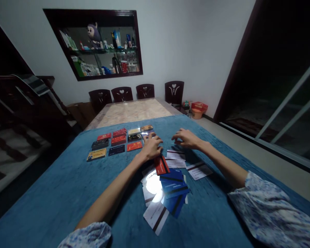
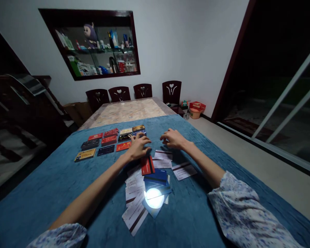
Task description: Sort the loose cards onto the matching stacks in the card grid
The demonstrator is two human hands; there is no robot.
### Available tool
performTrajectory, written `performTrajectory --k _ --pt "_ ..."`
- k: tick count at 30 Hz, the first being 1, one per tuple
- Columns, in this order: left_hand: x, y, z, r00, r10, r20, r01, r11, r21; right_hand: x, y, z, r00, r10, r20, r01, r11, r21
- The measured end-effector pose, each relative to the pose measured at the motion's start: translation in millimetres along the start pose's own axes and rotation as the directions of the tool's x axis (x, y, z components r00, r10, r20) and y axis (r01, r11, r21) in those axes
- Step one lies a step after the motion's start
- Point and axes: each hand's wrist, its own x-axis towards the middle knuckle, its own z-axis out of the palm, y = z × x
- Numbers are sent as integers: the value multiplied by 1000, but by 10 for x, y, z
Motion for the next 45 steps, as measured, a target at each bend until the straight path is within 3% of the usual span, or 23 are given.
performTrajectory --k 9,13,18,24,28,33,38,45 --pt "63 341 24 951 85 297 -87 996 -7 -271 -44 -43 995 8 98 -15 997 74" --pt "83 357 63 935 88 344 -91 996 -7 -297 -53 -1 986 -9 164 -7 995 100" --pt "74 340 104 937 93 336 -97 995 -5 -273 -48 87 977 -45 209 11 987 159" --pt "42 310 82 927 201 316 -212 977 2 -246 -29 156 967 -35 254 -1 990 141" --pt "25 269 51 913 275 302 -289 957 0 -259 -23 121 960 -33 279 -14 986 166" --pt "38 195 79 927 294 234 -293 955 -40 -261 4 54 951 -51 306 -17 976 216" --pt "60 146 145 950 287 125 -278 957 -88 -242 63 100 964 -65 258 -9 961 277" --pt "74 108 127 969 239 66 -232 967 -101 -240 134 238 994 18 105 -56 925 376"
